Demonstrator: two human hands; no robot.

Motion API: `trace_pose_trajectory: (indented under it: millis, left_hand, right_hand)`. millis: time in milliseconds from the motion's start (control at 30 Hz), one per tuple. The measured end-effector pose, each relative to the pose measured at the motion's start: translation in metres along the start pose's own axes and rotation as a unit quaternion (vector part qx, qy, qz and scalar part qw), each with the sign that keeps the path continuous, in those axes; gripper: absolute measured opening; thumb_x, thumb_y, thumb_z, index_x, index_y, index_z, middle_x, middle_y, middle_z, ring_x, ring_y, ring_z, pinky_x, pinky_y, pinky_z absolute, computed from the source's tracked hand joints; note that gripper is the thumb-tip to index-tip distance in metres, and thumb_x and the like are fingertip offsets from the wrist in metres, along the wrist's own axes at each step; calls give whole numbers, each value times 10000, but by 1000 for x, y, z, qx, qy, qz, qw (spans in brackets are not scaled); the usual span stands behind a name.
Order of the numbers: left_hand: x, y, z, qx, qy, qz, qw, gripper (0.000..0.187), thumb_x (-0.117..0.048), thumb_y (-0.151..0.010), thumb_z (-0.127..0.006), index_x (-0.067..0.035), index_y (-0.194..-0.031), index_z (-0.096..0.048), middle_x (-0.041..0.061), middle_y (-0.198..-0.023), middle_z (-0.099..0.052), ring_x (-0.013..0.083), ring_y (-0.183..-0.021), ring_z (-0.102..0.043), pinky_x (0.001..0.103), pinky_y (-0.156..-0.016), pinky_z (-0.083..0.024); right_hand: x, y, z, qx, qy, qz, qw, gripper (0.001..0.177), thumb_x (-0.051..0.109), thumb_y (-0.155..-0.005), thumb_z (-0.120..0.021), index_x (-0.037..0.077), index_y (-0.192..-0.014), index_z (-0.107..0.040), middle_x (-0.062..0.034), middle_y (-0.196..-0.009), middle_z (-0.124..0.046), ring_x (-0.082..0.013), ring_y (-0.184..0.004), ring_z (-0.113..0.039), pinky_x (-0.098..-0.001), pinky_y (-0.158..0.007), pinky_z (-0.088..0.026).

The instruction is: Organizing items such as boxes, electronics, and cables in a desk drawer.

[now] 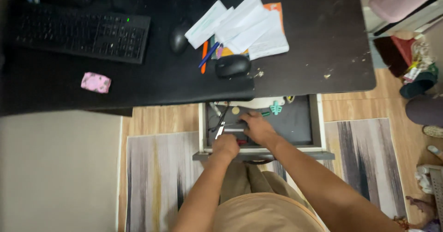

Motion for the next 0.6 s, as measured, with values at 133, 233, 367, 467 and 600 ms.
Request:
trace_pose_trajectory:
  millis: [133, 233, 367, 467, 600]
  left_hand:
    - [3, 1, -3, 17, 1, 31, 999, 314, -202, -914, -576, -129, -1155, -764, 150, -1288, -678, 344, -1258, -605, 490, -1067, -467]
    - [5, 8, 1, 30, -10, 32, 999, 351, -275, -961, -539, -134, -1209, -744, 126, -1358, -650, 338, -1308, -577, 517, -1091, -443]
    - [4, 15, 9, 59, -17, 36, 997, 468, -433, -984, -541, -109, -1284, -697, 111, -1502, -511, 335, -1394, -473, 514, -1124, -404]
    - [11, 10, 2, 70, -11, 41, 997, 517, -458, -1001, -531, -96, -1346, -658, 131, -1554, -445, 347, -1423, -431, 519, -1129, -392]
    - [4, 22, 22, 71, -6, 35, 997, 619, -551, -969, -523, -127, -1416, -583, 104, -1564, -428, 320, -1435, -418, 534, -1151, -360]
  right_hand:
    - [7, -10, -19, 14, 50, 50, 997, 519, 80, -793, -719, 195, -1293, -634, -111, -1354, -575, -355, -1314, -516, -454, -1068, -477]
    - [29, -8, -17, 21, 148, 104, 983, 589, 106, -770, -732, 208, -1335, -603, -102, -1403, -546, -340, -1307, -496, -497, -1062, -439]
    - [21, -10, -35, 50, 249, 104, 962, 554, 145, -845, -673, 208, -1382, -554, -85, -1387, -545, -302, -1310, -493, -515, -1030, -436]
    - [15, -12, -44, 73, 279, 83, 954, 479, 135, -906, -616, 195, -1376, -545, -74, -1361, -560, -288, -1319, -499, -525, -1029, -444]
    - [8, -10, -44, 90, 267, 41, 959, 417, 141, -918, -599, 185, -1331, -558, -69, -1336, -566, -281, -1327, -495, -558, -1034, -438]
Point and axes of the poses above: each hand's wrist, its own y-axis away from the middle knuckle, its own z-axis out of the back of the hand, x = y × z, the point moved 5 cm from there along -y, towards the middle knuckle
